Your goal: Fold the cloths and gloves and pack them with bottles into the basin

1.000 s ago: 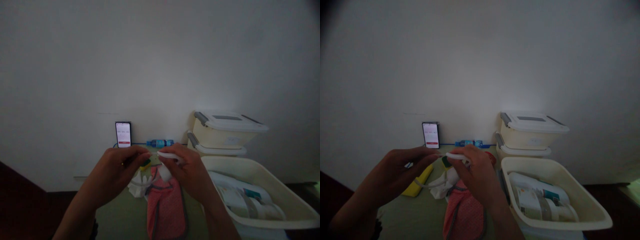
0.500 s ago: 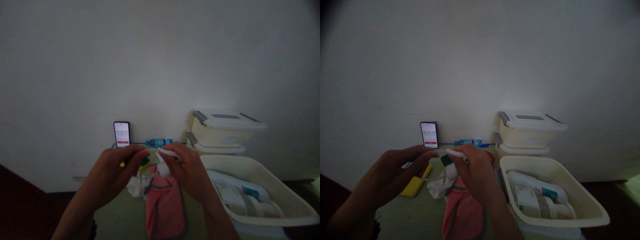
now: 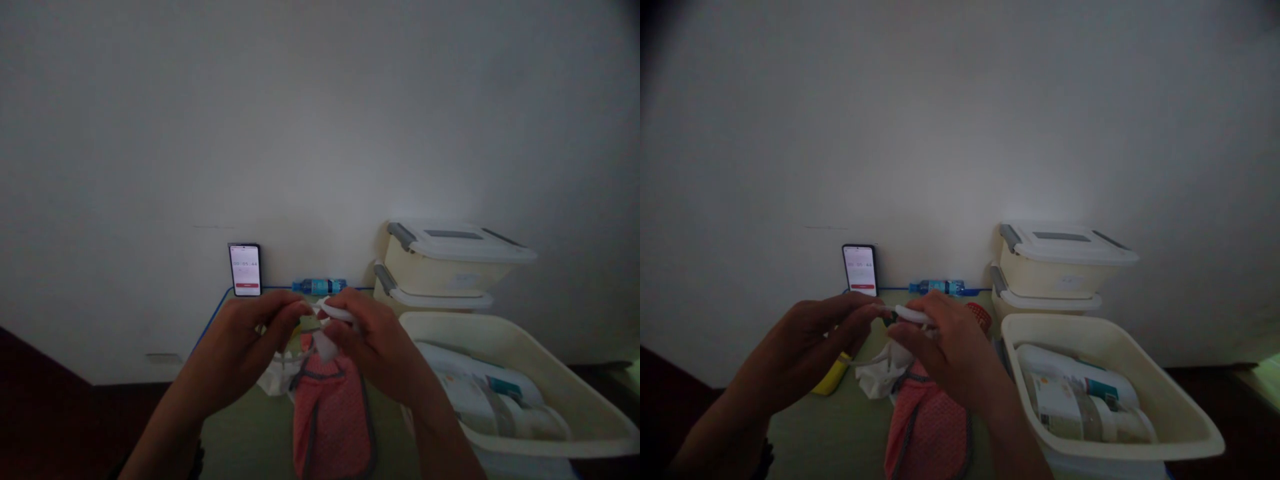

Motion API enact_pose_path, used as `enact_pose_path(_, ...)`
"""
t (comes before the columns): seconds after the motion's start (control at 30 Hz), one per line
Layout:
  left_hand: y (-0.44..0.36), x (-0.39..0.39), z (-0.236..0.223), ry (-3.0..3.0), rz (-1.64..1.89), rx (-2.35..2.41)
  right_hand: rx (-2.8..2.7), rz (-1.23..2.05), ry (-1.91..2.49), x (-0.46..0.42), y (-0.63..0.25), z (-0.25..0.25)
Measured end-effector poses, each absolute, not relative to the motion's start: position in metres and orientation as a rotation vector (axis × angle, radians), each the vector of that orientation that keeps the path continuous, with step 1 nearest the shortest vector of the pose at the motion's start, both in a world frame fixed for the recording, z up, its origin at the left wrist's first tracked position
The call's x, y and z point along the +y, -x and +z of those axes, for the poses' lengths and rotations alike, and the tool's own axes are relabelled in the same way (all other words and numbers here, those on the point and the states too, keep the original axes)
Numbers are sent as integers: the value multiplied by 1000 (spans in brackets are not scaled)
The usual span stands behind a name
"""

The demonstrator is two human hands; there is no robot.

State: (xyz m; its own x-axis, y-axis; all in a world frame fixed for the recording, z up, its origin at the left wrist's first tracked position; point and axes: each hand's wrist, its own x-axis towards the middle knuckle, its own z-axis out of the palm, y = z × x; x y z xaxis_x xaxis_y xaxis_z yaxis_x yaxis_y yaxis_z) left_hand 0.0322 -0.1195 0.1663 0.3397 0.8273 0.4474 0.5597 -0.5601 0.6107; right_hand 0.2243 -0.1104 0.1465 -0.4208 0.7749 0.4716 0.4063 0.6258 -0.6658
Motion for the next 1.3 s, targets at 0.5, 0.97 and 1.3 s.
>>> enact_pose_path(0.5, -25, -115, 151, -2343, 1229, 1079, -1555, 1091, 1009, -108, -216, 143)
enact_pose_path(0.97, -30, -126, 162, -2579, 1137, 1160, -1178, 1407, 997, -117, -214, 149)
enact_pose_path(1.3, -24, -142, 167, -2684, 1080, 1433, -1238, 1437, 900, -119, -214, 145)
